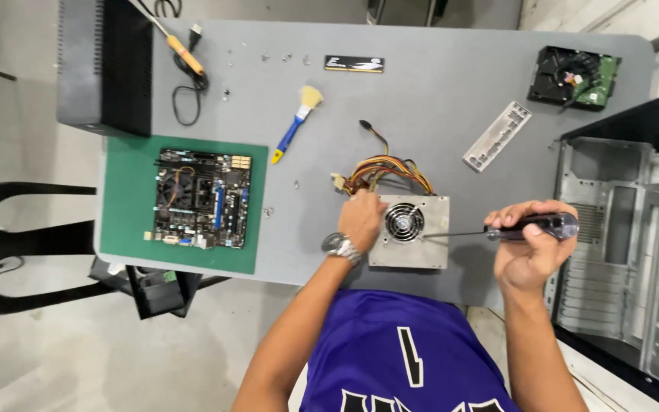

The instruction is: Disassembling a computer power supply unit by removing screws with a screwdriver to access internal components.

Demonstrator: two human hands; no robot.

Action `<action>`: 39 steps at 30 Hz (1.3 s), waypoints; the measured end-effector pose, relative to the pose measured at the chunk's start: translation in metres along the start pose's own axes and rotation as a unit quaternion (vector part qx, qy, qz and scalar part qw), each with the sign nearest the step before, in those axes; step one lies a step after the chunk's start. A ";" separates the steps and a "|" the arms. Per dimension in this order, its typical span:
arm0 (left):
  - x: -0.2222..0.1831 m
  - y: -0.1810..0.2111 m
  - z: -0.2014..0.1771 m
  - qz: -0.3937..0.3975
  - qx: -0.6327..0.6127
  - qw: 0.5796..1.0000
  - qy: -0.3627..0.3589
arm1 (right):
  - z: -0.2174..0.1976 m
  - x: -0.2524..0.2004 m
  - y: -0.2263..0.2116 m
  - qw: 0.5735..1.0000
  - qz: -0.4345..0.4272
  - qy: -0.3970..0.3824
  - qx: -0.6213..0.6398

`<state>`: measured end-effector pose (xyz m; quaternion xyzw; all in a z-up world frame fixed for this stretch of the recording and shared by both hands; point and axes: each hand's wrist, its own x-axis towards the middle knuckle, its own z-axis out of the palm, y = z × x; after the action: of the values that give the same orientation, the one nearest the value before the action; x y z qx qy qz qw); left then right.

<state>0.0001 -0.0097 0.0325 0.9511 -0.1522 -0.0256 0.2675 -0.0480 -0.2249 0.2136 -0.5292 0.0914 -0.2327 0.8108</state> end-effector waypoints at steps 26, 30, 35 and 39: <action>-0.015 0.010 0.009 0.028 0.154 0.981 0.117 | -0.016 -0.001 0.031 0.998 -0.065 -0.006 0.007; -0.012 0.018 -0.004 0.031 0.233 0.963 0.128 | -0.016 -0.005 0.030 0.997 -0.070 -0.029 0.000; -0.008 0.023 -0.008 0.031 0.291 0.944 0.155 | -0.004 -0.032 0.024 0.992 -0.090 -0.090 0.002; -0.007 0.020 -0.002 0.004 0.282 0.946 0.160 | 0.000 -0.053 0.018 0.983 -0.116 -0.141 -0.003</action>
<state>-0.0123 -0.0228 0.0441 0.9787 -0.1118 0.1720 0.0090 -0.0894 -0.1936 0.1921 -0.5662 -0.0851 -0.2484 0.7813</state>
